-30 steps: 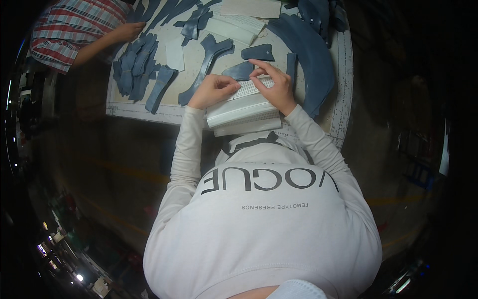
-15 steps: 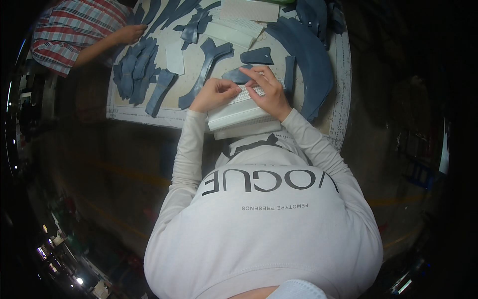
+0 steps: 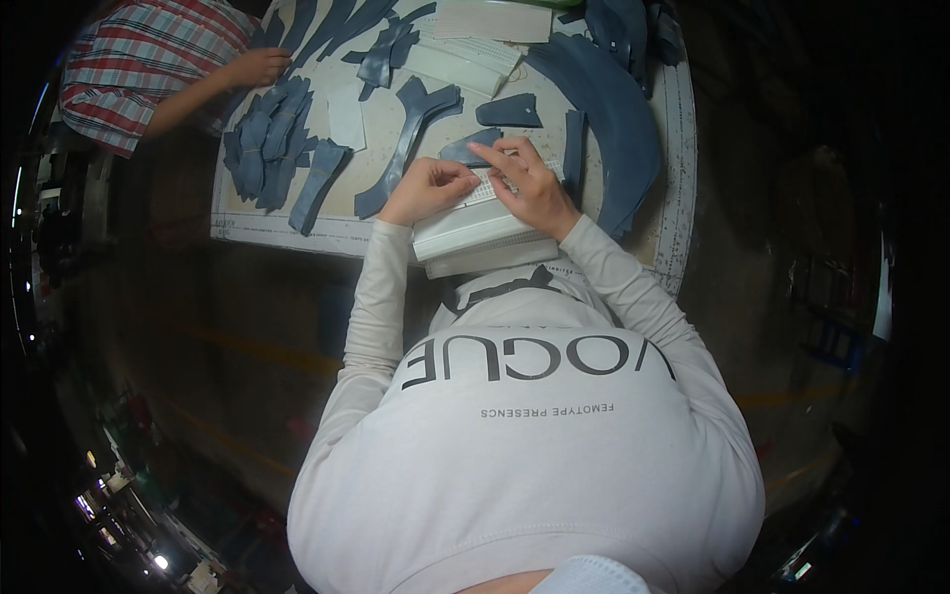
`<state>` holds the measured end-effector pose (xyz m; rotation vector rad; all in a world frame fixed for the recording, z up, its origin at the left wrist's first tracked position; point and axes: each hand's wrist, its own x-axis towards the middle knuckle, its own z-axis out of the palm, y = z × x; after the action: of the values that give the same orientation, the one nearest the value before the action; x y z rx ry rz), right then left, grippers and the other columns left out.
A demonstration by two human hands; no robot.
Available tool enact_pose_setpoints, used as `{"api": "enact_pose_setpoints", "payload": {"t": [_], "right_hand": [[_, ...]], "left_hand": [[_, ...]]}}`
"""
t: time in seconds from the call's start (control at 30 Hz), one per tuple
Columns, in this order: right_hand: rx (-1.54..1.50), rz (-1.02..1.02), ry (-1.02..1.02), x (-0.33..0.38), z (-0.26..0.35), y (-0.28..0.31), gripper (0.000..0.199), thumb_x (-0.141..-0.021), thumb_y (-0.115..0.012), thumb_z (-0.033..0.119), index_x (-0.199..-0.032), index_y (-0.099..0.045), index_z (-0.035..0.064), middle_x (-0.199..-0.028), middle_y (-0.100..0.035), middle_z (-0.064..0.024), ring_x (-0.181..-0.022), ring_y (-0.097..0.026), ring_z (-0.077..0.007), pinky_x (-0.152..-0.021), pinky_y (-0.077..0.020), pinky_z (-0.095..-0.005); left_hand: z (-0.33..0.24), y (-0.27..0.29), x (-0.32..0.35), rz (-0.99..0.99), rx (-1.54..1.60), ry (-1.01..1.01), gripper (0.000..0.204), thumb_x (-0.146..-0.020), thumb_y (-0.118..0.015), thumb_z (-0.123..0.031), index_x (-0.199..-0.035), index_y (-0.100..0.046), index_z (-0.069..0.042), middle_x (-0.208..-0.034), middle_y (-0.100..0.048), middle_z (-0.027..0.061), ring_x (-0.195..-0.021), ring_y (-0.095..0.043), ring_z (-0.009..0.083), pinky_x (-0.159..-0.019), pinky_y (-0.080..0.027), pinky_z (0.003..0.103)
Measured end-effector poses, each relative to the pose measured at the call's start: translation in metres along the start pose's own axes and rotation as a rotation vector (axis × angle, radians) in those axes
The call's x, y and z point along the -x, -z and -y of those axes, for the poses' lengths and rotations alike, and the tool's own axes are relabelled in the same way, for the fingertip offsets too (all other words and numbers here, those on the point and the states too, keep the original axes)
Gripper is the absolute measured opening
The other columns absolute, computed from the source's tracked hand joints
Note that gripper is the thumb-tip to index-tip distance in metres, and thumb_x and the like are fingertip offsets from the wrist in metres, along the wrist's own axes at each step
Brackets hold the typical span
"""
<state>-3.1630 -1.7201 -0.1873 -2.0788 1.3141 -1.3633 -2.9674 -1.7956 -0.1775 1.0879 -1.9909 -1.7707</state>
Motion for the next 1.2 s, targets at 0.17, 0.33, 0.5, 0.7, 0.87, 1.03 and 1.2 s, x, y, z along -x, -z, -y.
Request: {"api": "enact_pose_setpoints", "payload": {"t": [0.17,0.33,0.5,0.7,0.87,1.03,1.2], "right_hand": [[-0.127,-0.098,-0.16,-0.002,0.003,0.003,0.07,-0.073,-0.064,-0.01,-0.136,-0.052,0.0175,-0.108,-0.05,-0.0085,-0.088,-0.066,-0.0181,-0.071,-0.0553,-0.0288],[-0.159,0.005,-0.001,-0.003,0.002,0.003,0.072,-0.074,-0.063,-0.009,-0.138,-0.049,0.0197,-0.124,-0.049,-0.0101,-0.093,-0.067,-0.0213,-0.075,-0.0568,-0.0305],[-0.036,0.091,0.067,0.001,0.001,-0.002,0.069,-0.076,-0.062,-0.008,-0.136,-0.05,0.0233,-0.137,-0.044,-0.0086,-0.098,-0.066,-0.0253,-0.078,-0.0585,-0.0339],[-0.111,0.059,0.009,-0.002,0.0,-0.002,0.071,-0.073,-0.062,-0.011,-0.136,-0.051,0.0199,-0.133,-0.044,-0.0102,-0.092,-0.065,-0.0229,-0.079,-0.0594,-0.0301],[-0.298,0.012,-0.185,-0.004,0.003,-0.005,0.074,-0.07,-0.063,-0.013,-0.137,-0.049,0.0156,-0.129,-0.043,-0.0105,-0.088,-0.062,-0.0161,-0.075,-0.0587,-0.0252],[-0.494,-0.052,-0.362,0.001,0.0,-0.011,0.076,-0.07,-0.064,-0.013,-0.139,-0.047,0.014,-0.13,-0.042,-0.0093,-0.088,-0.06,-0.013,-0.074,-0.0577,-0.0241],[-0.603,-0.052,-0.481,0.008,-0.011,-0.02,0.079,-0.073,-0.061,-0.014,-0.144,-0.037,0.0123,-0.132,-0.041,-0.0089,-0.09,-0.055,-0.011,-0.076,-0.0522,-0.0234]], "left_hand": [[0.003,-0.001,0.0,0.031,-0.022,0.001,0.018,-0.091,-0.064,-0.013,-0.095,-0.071,0.003,-0.078,-0.066,-0.0009,-0.071,-0.054,0.0018,-0.063,-0.044,0.018],[0.004,-0.002,0.0,0.061,-0.042,0.001,0.019,-0.091,-0.064,-0.013,-0.095,-0.071,0.004,-0.077,-0.066,-0.0004,-0.071,-0.054,0.0019,-0.063,-0.045,0.018],[0.007,-0.007,-0.002,0.015,-0.011,-0.048,0.018,-0.089,-0.066,-0.014,-0.089,-0.07,0.004,-0.071,-0.062,-0.0015,-0.066,-0.051,0.0023,-0.058,-0.042,0.02],[0.011,-0.005,-0.006,0.038,0.015,-0.035,0.018,-0.089,-0.066,-0.014,-0.086,-0.07,0.003,-0.068,-0.061,-0.0021,-0.064,-0.05,0.0025,-0.057,-0.041,0.021],[0.011,-0.004,-0.004,0.04,0.024,-0.028,0.017,-0.088,-0.065,-0.012,-0.089,-0.07,0.004,-0.072,-0.065,0.0005,-0.068,-0.054,0.0034,-0.062,-0.045,0.021],[0.012,-0.005,-0.005,0.058,0.067,-0.004,0.017,-0.087,-0.063,-0.01,-0.091,-0.069,0.006,-0.079,-0.069,0.0039,-0.075,-0.06,0.0054,-0.07,-0.049,0.022],[0.017,-0.006,-0.008,0.033,0.063,0.009,0.017,-0.087,-0.061,-0.008,-0.09,-0.069,0.007,-0.08,-0.069,0.0055,-0.077,-0.061,0.0071,-0.074,-0.05,0.023]]}}
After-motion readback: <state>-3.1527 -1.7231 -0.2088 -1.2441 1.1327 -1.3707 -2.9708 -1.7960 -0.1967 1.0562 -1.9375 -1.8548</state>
